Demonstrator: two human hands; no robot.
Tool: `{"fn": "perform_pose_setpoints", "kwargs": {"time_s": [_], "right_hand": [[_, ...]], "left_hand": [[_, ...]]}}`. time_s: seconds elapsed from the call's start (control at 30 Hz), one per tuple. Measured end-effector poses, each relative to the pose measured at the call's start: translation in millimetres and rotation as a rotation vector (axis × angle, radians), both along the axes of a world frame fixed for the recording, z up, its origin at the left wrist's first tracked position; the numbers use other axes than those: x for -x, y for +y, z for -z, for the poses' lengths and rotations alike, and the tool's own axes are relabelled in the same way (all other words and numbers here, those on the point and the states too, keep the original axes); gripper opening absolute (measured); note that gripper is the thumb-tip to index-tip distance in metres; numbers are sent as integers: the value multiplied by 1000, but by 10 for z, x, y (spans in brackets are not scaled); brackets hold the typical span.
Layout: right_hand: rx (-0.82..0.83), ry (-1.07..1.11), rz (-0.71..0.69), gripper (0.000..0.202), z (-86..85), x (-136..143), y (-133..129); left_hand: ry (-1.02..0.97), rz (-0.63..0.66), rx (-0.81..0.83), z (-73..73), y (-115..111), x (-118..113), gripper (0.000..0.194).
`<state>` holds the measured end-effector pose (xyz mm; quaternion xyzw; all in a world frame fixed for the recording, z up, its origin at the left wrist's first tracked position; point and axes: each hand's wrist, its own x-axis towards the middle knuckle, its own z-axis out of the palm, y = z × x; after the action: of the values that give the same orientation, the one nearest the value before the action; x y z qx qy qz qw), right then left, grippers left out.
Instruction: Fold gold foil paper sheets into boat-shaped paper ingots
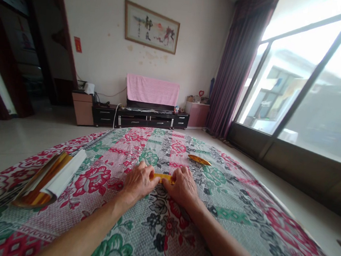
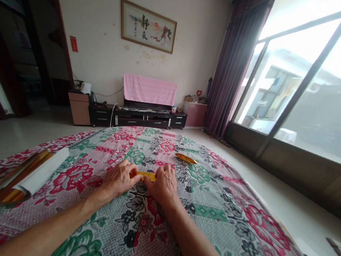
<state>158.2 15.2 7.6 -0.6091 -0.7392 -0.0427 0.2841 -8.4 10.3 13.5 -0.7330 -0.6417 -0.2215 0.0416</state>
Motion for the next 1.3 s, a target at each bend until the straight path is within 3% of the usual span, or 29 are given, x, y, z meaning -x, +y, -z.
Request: {"fn": "perform_pose_setpoints", "kwargs": {"time_s": [0.37,0.67,0.93,1.13,1.3], "right_hand": [[108,96,-279,6,-87,-244,79],[239,177,-401,11,-141,-416,183],[275,205,-337,32,-177,-427,176],[88,70,-230,23,-148,-226,83],[36,43,-196,14,-75,-187,47]], "left_hand": [[-8,12,36,-16,-8,7,26],[-17,37,19,12,10,29,26],[-20,36,10,17,17,26,26],[6,41,-19,30,-4,15,24],[-9,22,-17,3,-25,11,21]]}}
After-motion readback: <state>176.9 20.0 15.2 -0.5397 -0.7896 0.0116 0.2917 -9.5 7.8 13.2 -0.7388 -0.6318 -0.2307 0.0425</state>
